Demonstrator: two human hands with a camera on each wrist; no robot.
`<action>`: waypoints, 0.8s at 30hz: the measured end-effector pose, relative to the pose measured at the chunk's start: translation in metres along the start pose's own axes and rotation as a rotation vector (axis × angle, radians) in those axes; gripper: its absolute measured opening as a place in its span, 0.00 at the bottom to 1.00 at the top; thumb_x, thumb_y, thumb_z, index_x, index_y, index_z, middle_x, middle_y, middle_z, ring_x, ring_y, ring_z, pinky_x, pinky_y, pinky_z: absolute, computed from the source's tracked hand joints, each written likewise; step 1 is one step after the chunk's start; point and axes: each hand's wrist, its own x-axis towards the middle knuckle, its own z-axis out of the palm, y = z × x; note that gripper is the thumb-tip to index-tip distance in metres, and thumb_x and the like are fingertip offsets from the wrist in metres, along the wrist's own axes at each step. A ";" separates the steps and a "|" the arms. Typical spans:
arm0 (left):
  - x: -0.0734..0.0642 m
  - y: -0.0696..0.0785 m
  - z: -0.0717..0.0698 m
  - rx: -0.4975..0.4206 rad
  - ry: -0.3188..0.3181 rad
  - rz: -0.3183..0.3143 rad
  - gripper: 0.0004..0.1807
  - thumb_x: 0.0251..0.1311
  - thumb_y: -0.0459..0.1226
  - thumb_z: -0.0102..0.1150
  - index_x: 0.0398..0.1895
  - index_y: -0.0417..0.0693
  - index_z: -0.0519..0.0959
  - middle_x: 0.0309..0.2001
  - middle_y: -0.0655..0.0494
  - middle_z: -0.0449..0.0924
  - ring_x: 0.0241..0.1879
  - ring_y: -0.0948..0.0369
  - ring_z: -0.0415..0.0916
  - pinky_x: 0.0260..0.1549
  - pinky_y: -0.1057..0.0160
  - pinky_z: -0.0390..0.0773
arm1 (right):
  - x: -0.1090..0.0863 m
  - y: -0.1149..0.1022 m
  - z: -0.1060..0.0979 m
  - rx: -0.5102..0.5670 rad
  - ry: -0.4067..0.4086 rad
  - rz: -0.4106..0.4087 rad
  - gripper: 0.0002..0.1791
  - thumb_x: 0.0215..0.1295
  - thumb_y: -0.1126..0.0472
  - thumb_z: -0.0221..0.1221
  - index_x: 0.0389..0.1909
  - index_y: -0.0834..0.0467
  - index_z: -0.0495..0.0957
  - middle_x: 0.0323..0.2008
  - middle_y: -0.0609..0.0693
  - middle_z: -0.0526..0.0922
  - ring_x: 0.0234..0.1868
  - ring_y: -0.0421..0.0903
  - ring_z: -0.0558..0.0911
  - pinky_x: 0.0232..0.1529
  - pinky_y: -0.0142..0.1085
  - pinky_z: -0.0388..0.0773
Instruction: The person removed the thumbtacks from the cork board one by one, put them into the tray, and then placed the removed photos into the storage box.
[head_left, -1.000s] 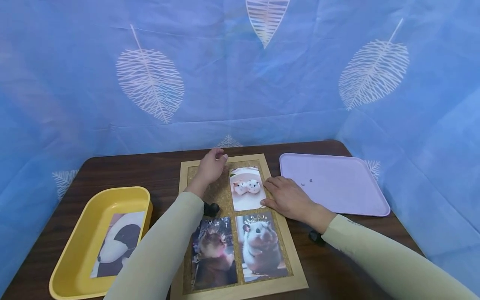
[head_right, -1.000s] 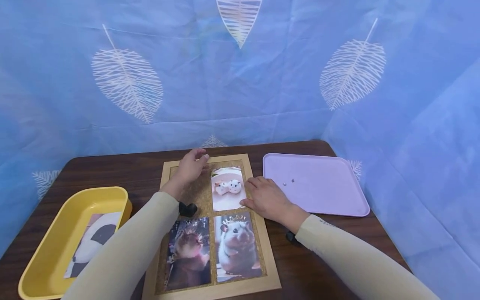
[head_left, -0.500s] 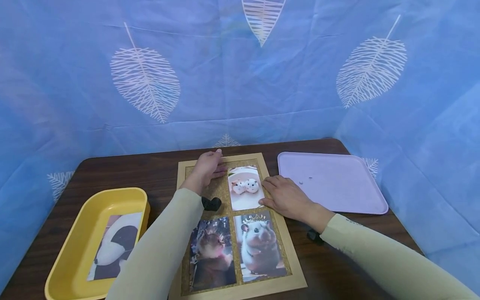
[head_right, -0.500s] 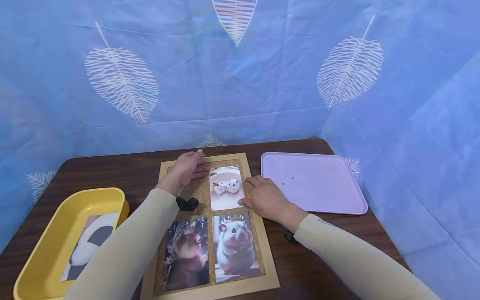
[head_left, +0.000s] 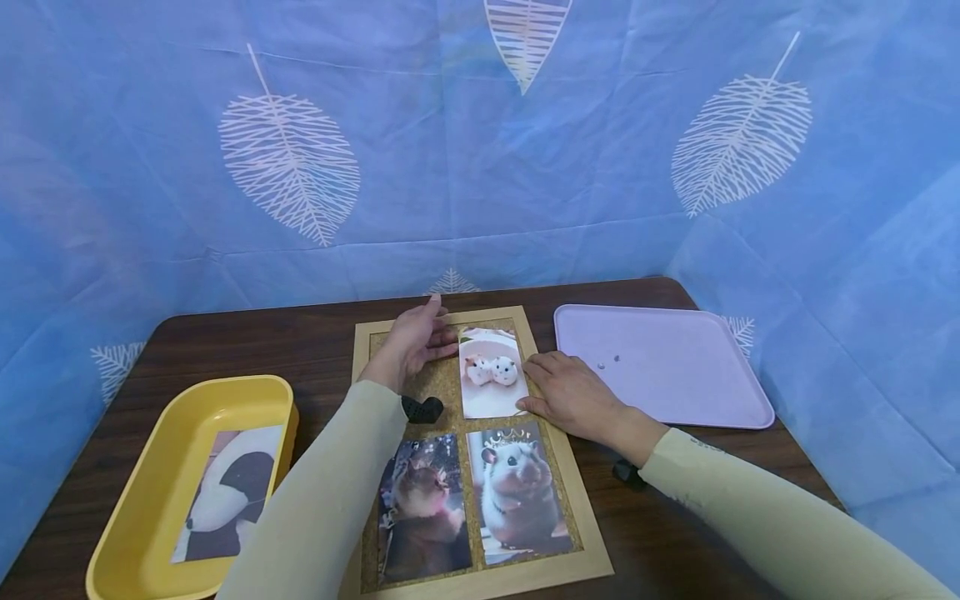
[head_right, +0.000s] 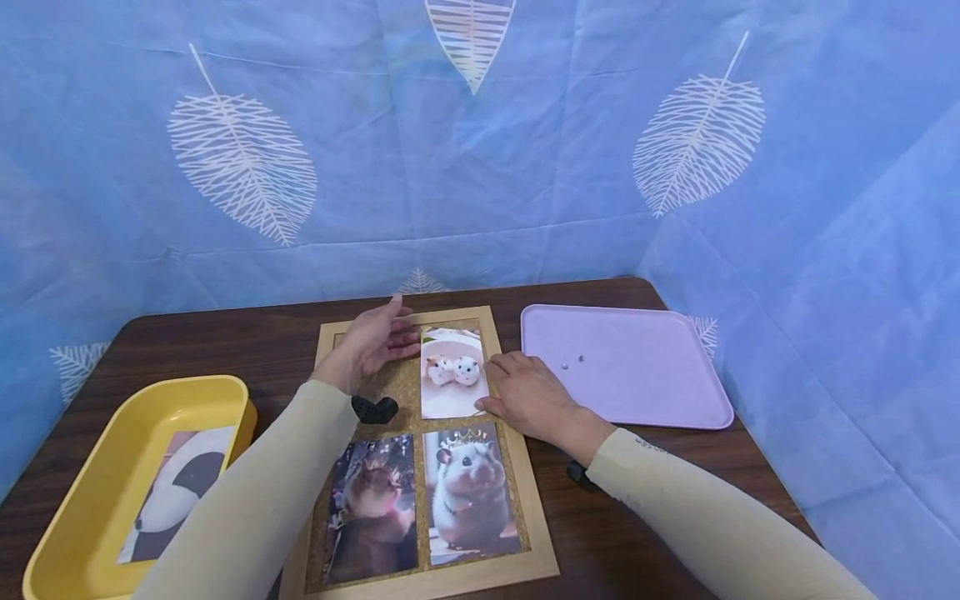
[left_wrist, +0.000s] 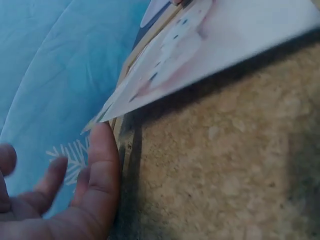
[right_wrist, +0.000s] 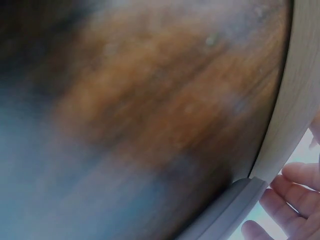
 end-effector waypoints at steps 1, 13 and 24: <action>0.000 0.000 0.000 0.017 -0.018 0.000 0.34 0.83 0.58 0.40 0.80 0.47 0.66 0.71 0.45 0.69 0.52 0.54 0.77 0.56 0.54 0.84 | 0.000 0.000 0.000 0.002 0.000 0.001 0.36 0.75 0.41 0.62 0.67 0.68 0.76 0.65 0.64 0.80 0.69 0.62 0.77 0.66 0.57 0.76; -0.005 -0.009 -0.001 0.187 -0.270 0.012 0.27 0.81 0.36 0.54 0.79 0.51 0.66 0.69 0.44 0.71 0.53 0.54 0.81 0.48 0.58 0.85 | 0.001 -0.001 0.001 0.017 0.013 0.011 0.35 0.74 0.42 0.63 0.67 0.68 0.77 0.65 0.64 0.80 0.67 0.61 0.78 0.66 0.57 0.76; -0.010 -0.021 0.000 0.238 -0.242 0.055 0.28 0.71 0.22 0.58 0.71 0.51 0.76 0.62 0.44 0.79 0.48 0.56 0.85 0.42 0.61 0.88 | 0.002 -0.002 0.001 0.015 -0.009 0.023 0.36 0.75 0.41 0.62 0.68 0.67 0.76 0.66 0.64 0.79 0.68 0.62 0.77 0.67 0.57 0.76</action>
